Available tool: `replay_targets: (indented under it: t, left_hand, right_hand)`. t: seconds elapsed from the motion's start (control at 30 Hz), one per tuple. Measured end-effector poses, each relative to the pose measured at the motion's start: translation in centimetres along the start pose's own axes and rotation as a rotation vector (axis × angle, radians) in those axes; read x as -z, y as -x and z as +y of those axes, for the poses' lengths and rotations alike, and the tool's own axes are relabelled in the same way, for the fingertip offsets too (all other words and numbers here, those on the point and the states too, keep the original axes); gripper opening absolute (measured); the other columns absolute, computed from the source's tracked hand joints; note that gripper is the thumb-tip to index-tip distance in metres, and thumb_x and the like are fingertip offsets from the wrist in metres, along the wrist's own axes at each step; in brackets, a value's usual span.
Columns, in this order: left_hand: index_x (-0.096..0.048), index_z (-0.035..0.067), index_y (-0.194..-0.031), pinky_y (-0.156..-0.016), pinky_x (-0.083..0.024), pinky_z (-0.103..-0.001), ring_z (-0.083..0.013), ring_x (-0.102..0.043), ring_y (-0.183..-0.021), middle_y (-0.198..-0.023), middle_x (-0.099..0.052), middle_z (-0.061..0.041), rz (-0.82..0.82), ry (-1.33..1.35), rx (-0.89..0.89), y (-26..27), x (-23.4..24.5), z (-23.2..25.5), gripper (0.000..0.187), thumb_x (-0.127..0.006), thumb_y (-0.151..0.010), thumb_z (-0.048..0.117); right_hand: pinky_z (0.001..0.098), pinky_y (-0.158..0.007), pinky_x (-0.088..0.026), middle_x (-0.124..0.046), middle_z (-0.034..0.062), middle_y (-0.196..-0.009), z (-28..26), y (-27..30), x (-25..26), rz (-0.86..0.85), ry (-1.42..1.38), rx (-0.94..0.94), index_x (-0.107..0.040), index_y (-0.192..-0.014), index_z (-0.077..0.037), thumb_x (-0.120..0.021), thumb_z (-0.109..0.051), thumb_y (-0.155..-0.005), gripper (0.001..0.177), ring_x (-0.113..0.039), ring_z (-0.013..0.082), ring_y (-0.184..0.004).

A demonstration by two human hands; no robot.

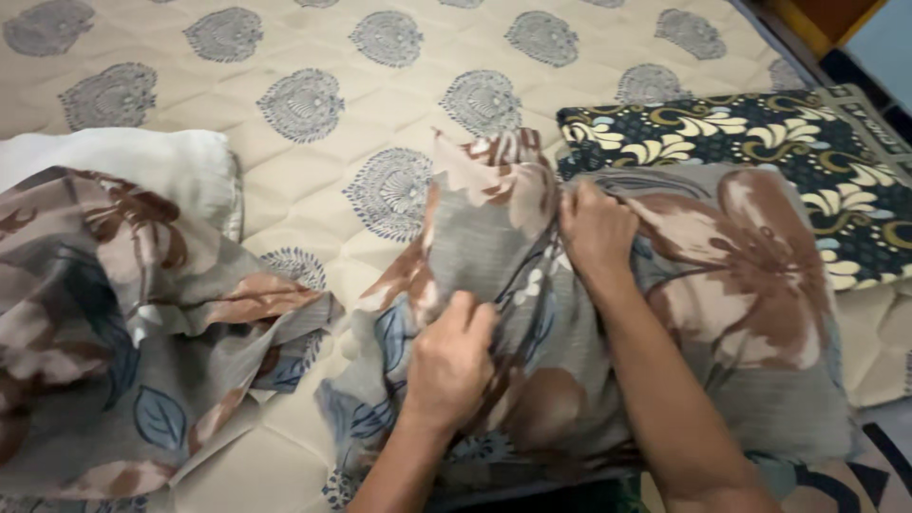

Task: The person stuffs a pillow into a floral-patterned pillowcase on a bed, smoothing the fabric and tucking the edges inside.

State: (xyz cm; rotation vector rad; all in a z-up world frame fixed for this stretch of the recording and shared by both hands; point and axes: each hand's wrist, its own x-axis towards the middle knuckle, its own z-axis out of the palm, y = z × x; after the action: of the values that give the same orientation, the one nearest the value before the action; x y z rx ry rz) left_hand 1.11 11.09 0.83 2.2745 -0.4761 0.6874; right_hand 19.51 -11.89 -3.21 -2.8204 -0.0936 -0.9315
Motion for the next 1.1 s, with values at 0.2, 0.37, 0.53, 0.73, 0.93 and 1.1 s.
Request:
replay_targets:
  t: [0.2,0.37,0.53,0.73,0.93,1.1]
  left_hand:
    - [-0.065,0.008,-0.096,-0.069,-0.05,-0.047,-0.0387,-0.065,-0.083,-0.093,-0.063,-0.013,0.185,-0.025,0.223,-0.6,0.3,-0.9,0.016,-0.073,-0.091,0.02]
    - [-0.065,0.006,-0.115,-0.088,-0.046,-0.052,-0.0402,-0.06,-0.107,-0.116,-0.062,-0.019,0.161,-0.26,0.2,-1.8,0.2,-1.6,0.056,-0.076,-0.082,0.049]
    - [-0.041,-0.009,-0.147,-0.103,-0.035,-0.055,-0.0463,-0.046,-0.131,-0.148,-0.042,-0.035,0.094,-0.341,0.38,-5.1,-1.1,-4.4,0.111,-0.073,-0.079,0.072]
    - [-0.053,0.001,-0.138,-0.094,-0.053,-0.047,-0.041,-0.068,-0.109,-0.113,-0.071,-0.025,-0.255,-0.153,0.765,-8.0,0.4,-5.5,0.102,-0.084,-0.065,0.064]
    - [-0.073,0.008,-0.113,-0.077,-0.055,-0.044,-0.0303,-0.075,-0.086,-0.091,-0.077,-0.014,0.101,0.092,0.598,-8.3,4.3,-1.8,0.052,-0.09,-0.07,0.031]
    - [-0.071,0.001,-0.106,-0.076,-0.054,-0.039,-0.0256,-0.071,-0.082,-0.089,-0.073,-0.014,0.445,0.048,0.18,-12.6,9.1,-7.3,0.025,-0.077,-0.083,0.005]
  right_hand:
    - [0.0513,-0.081,-0.053,-0.074,0.0159,-0.096,0.5,-0.3,2.3,-0.106,-0.149,0.051,-0.07,-0.097,-0.011,-0.064,-0.041,-0.099,0.031,-0.071,0.0375,-0.089]
    - [0.0674,-0.099,-0.03,-0.064,0.0267,-0.123,6.7,-4.2,7.8,-0.264,0.066,-0.048,-0.072,-0.117,-0.008,-0.073,-0.073,-0.077,0.076,-0.052,0.0448,-0.12]
    - [0.0627,-0.095,-0.032,-0.069,0.0225,-0.118,8.1,-3.2,8.0,-0.405,0.189,-0.083,-0.075,-0.112,-0.009,-0.065,-0.077,-0.081,0.075,-0.057,0.0392,-0.119]
    - [0.0515,-0.082,-0.039,-0.068,0.0145,-0.085,9.0,1.9,9.6,0.004,0.015,0.137,-0.075,-0.091,-0.008,-0.064,-0.045,-0.1,0.04,-0.064,0.0358,-0.089]
    - [0.0495,-0.082,-0.04,-0.062,0.0193,-0.088,8.2,-1.7,16.5,0.365,-0.135,0.105,-0.058,-0.084,-0.001,-0.069,-0.024,-0.106,0.034,-0.057,0.0405,-0.087]
    - [0.0477,-0.087,-0.045,-0.064,0.0163,-0.095,8.4,-6.8,26.3,0.84,0.005,0.45,-0.069,-0.103,-0.004,-0.063,-0.015,-0.107,0.013,-0.062,0.0366,-0.095]
